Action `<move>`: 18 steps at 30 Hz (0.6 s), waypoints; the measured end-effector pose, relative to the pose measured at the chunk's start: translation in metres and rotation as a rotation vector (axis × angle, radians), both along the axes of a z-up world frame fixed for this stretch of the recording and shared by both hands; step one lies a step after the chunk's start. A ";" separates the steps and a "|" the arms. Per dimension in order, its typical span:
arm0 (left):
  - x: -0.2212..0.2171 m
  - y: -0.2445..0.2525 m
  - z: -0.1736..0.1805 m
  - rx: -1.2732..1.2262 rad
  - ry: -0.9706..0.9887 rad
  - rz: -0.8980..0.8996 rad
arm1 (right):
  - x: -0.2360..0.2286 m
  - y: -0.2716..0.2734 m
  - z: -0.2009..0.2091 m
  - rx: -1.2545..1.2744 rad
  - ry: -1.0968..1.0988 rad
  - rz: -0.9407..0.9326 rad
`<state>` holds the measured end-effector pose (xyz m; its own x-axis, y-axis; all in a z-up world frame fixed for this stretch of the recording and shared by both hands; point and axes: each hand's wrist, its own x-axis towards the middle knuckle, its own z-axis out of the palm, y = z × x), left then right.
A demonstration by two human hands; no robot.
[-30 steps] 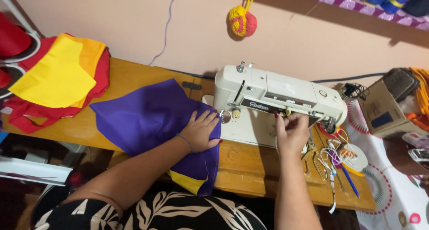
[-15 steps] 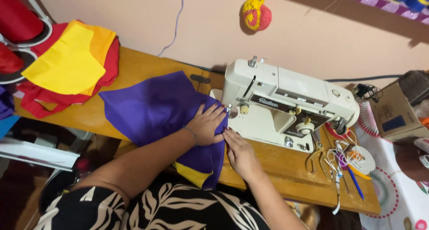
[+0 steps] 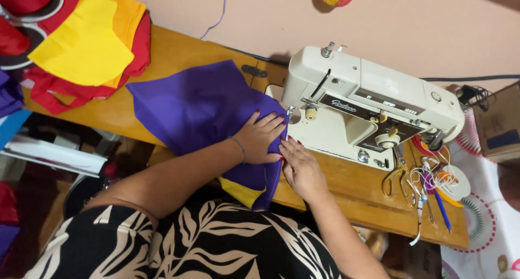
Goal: Preparing and aligning pieces of yellow and purple fabric for sewing on a machine.
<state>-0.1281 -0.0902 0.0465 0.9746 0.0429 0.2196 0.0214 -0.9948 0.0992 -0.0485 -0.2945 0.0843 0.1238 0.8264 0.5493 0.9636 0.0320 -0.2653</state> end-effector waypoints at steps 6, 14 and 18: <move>-0.009 0.001 0.020 -0.029 0.039 -0.037 | -0.002 0.002 -0.001 0.007 0.002 -0.022; -0.010 0.000 0.023 -0.060 0.099 -0.036 | -0.001 0.000 -0.003 0.001 -0.010 -0.022; -0.010 0.001 0.026 -0.068 0.109 -0.032 | -0.001 0.001 -0.004 0.004 -0.005 -0.028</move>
<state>-0.1376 -0.0892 0.0722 0.9936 0.0229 0.1103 0.0044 -0.9863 0.1651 -0.0499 -0.2937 0.0805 0.1444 0.8206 0.5530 0.9654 0.0058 -0.2607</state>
